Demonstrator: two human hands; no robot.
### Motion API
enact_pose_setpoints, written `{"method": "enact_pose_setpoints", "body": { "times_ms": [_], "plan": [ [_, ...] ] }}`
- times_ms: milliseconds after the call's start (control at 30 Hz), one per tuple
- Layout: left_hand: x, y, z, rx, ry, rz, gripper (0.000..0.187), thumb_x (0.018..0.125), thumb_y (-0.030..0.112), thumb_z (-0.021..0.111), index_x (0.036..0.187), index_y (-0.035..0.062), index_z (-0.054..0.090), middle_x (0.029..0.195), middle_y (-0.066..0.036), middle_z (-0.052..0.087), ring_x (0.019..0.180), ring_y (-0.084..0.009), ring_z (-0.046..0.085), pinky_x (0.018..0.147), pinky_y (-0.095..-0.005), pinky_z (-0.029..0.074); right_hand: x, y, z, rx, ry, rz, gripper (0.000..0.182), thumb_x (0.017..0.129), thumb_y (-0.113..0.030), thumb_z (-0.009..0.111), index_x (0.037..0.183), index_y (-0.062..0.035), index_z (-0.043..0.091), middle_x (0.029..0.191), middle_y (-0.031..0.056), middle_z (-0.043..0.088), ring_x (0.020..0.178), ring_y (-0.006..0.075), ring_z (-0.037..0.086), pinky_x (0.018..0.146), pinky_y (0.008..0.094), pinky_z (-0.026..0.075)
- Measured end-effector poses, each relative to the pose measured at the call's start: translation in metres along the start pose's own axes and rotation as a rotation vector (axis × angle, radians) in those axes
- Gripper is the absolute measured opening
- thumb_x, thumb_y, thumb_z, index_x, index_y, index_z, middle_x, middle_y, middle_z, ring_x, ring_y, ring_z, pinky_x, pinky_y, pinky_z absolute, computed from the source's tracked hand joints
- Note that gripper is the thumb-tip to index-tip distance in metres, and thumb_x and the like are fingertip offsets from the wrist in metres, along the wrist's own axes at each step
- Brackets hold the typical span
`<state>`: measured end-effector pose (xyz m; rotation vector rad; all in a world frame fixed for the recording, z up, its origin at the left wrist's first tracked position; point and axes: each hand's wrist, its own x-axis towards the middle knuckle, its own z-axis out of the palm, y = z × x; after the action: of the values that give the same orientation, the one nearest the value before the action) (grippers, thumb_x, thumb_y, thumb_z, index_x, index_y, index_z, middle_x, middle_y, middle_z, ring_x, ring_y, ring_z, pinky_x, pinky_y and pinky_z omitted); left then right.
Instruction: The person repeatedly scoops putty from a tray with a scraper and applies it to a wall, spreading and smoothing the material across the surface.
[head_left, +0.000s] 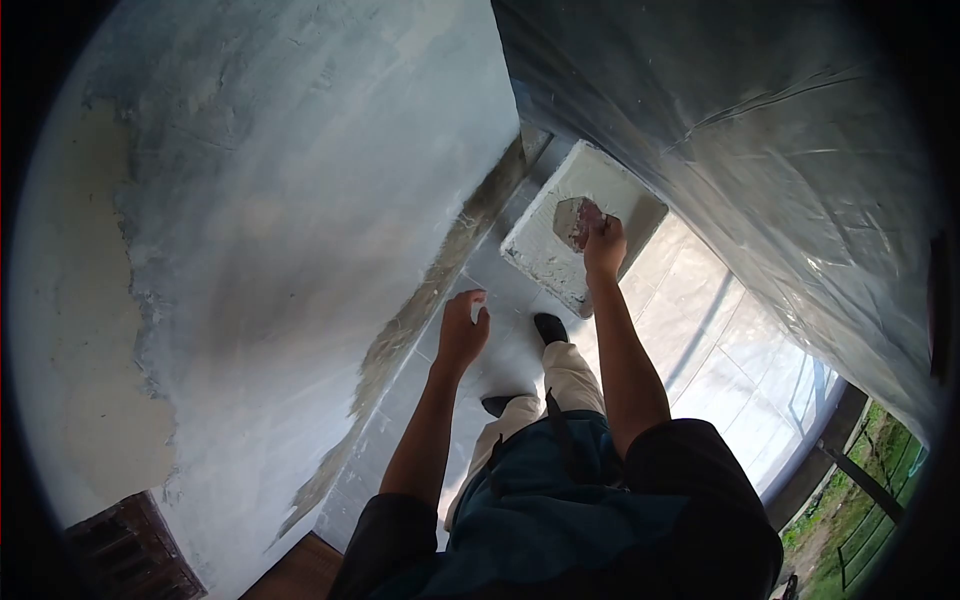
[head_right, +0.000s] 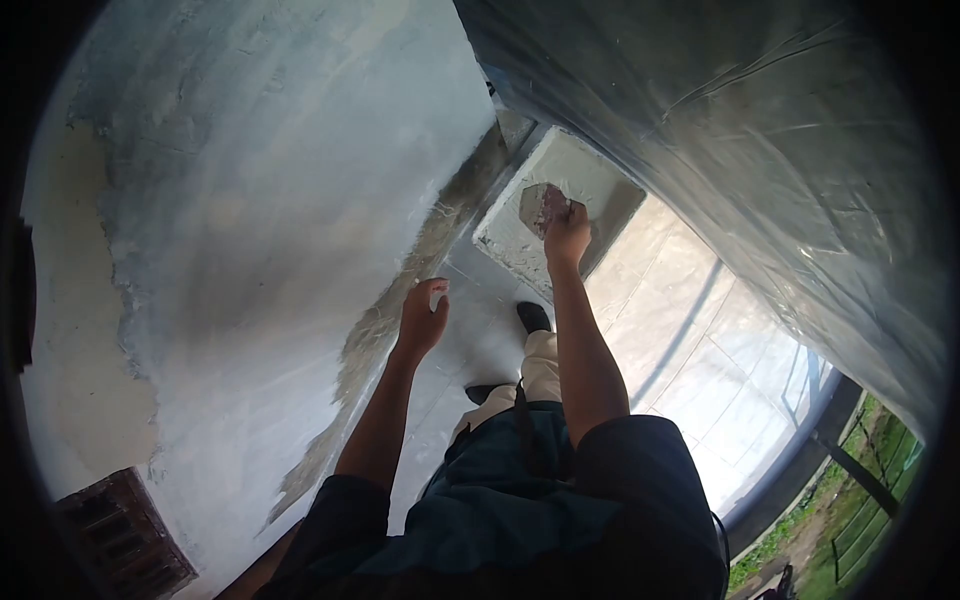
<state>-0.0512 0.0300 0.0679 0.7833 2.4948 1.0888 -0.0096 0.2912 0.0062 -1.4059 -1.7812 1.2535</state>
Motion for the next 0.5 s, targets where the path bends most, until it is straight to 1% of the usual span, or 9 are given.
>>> {"method": "enact_pose_setpoints", "body": {
  "times_ms": [33,100,167,233,300,333,400,433,500],
  "plan": [
    [0.004,-0.001,0.011,0.017,-0.044,-0.003,0.027,0.077,0.004,0.057,0.104,0.0036,0.055,0.099,-0.013,0.060,0.097,-0.0305,0.054,0.087,-0.0388,0.040,0.015,0.009,-0.005,-0.014,0.003,0.016,0.018,0.079,-0.013,0.055,0.092,-0.0024,0.061,0.084,0.0188,0.064,0.080,0.0358,0.062,0.069,0.0410,0.047],
    [0.009,-0.004,0.030,0.012,-0.089,-0.014,0.027,0.077,0.004,0.057,0.104,0.0037,0.055,0.099,-0.013,0.060,0.097,-0.0306,0.054,0.086,-0.0391,0.040,0.038,0.027,-0.016,-0.212,0.122,-0.107,0.018,0.080,-0.014,0.055,0.093,-0.0041,0.061,0.083,0.0194,0.064,0.079,0.0385,0.061,0.069,0.0429,0.047],
    [0.011,-0.007,0.045,0.005,-0.135,-0.034,0.027,0.077,0.004,0.056,0.103,0.0038,0.054,0.099,-0.013,0.060,0.096,-0.0307,0.053,0.086,-0.0393,0.041,0.056,0.027,-0.027,-0.248,0.116,-0.037,0.019,0.080,-0.013,0.054,0.095,-0.0049,0.061,0.083,0.0201,0.064,0.080,0.0389,0.061,0.069,0.0439,0.047],
    [0.016,-0.005,0.055,0.016,-0.173,-0.050,0.026,0.077,0.004,0.056,0.103,0.0036,0.054,0.099,-0.013,0.060,0.096,-0.0308,0.054,0.086,-0.0391,0.040,0.072,0.045,-0.029,-0.285,0.108,0.034,0.020,0.080,-0.013,0.054,0.097,-0.0058,0.062,0.083,0.0208,0.064,0.080,0.0394,0.061,0.070,0.0449,0.048],
    [0.018,-0.008,0.068,0.009,-0.196,-0.070,0.026,0.077,0.004,0.056,0.103,0.0034,0.054,0.099,-0.013,0.060,0.096,-0.0309,0.054,0.085,-0.0392,0.041,0.090,0.064,-0.028,-0.351,0.095,-0.087,0.023,0.080,-0.009,0.051,0.100,-0.0055,0.062,0.084,0.0223,0.064,0.081,0.0395,0.062,0.071,0.0455,0.048],
    [0.019,-0.010,0.075,0.008,-0.198,-0.075,0.026,0.077,0.003,0.055,0.103,0.0032,0.055,0.099,-0.014,0.060,0.096,-0.0310,0.054,0.085,-0.0393,0.041,0.096,0.070,-0.027,-0.367,0.086,-0.078,0.023,0.080,-0.009,0.051,0.100,-0.0055,0.062,0.084,0.0223,0.064,0.081,0.0395,0.062,0.071,0.0455,0.048],
    [0.019,-0.010,0.086,-0.012,-0.219,-0.104,0.026,0.077,0.003,0.055,0.103,0.0030,0.055,0.099,-0.014,0.060,0.097,-0.0311,0.054,0.085,-0.0393,0.041,0.105,0.078,-0.024,-0.367,0.016,-0.199,0.027,0.078,-0.004,0.049,0.102,-0.0055,0.061,0.085,0.0232,0.064,0.082,0.0396,0.062,0.073,0.0462,0.049],
    [0.019,-0.009,0.091,-0.024,-0.230,-0.111,0.026,0.077,0.003,0.055,0.103,0.0029,0.055,0.099,-0.014,0.060,0.097,-0.0312,0.053,0.085,-0.0393,0.041,0.111,0.083,-0.020,-0.378,0.004,-0.189,0.027,0.078,-0.004,0.049,0.102,-0.0055,0.061,0.085,0.0232,0.064,0.082,0.0396,0.062,0.073,0.0462,0.049],
    [0.014,-0.007,0.099,-0.033,-0.248,-0.133,0.026,0.077,0.003,0.055,0.103,0.0029,0.055,0.099,-0.014,0.060,0.097,-0.0312,0.053,0.085,-0.0394,0.041,0.120,0.091,-0.012,-0.366,-0.034,-0.380,0.028,0.077,-0.002,0.049,0.102,-0.0049,0.061,0.085,0.0228,0.064,0.080,0.0390,0.062,0.071,0.0458,0.049]
  ]
}}
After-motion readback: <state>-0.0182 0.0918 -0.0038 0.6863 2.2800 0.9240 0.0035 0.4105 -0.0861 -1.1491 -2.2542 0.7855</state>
